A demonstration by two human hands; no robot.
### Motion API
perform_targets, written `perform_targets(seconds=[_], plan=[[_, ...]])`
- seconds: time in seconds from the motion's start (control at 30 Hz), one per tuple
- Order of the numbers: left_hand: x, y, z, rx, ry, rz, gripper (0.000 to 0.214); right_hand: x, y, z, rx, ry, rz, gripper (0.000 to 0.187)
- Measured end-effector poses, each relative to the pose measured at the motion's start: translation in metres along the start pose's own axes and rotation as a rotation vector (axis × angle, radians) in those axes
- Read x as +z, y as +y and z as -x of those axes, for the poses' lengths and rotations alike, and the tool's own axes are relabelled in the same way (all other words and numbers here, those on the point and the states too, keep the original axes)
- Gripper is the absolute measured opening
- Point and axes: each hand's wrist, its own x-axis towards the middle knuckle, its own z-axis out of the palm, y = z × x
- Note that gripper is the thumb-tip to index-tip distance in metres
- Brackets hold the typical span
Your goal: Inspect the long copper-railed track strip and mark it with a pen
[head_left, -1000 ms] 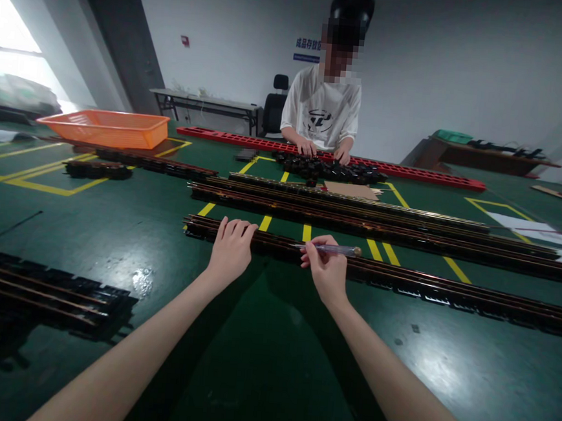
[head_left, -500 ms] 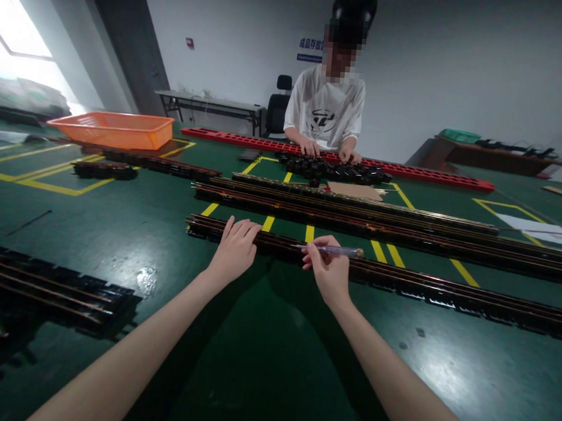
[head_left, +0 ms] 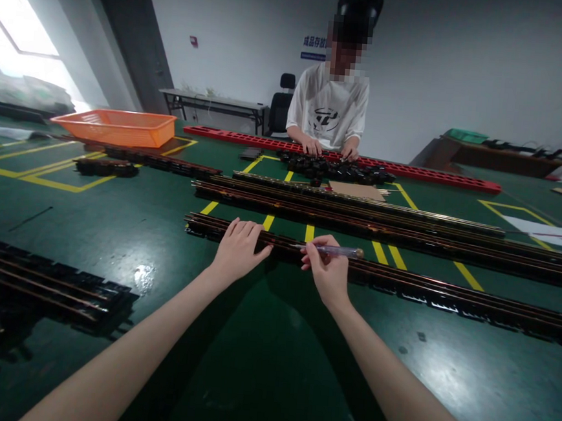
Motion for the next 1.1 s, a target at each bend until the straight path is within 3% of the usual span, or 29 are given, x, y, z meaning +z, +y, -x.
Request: perform_targets(seconds=[0.23, 1.1], plan=[[0.0027, 0.0026, 0.0029, 0.004, 0.045, -0.051, 0.032, 0.0002, 0.0026, 0.0003, -0.003, 0.007, -0.004, 0.017], [0.0004, 0.0055, 0.0061, -0.01, 0.059, -0.066, 0.034, 0.0, 0.0026, -0.0003, -0.004, -0.008, 0.016, 0.018]])
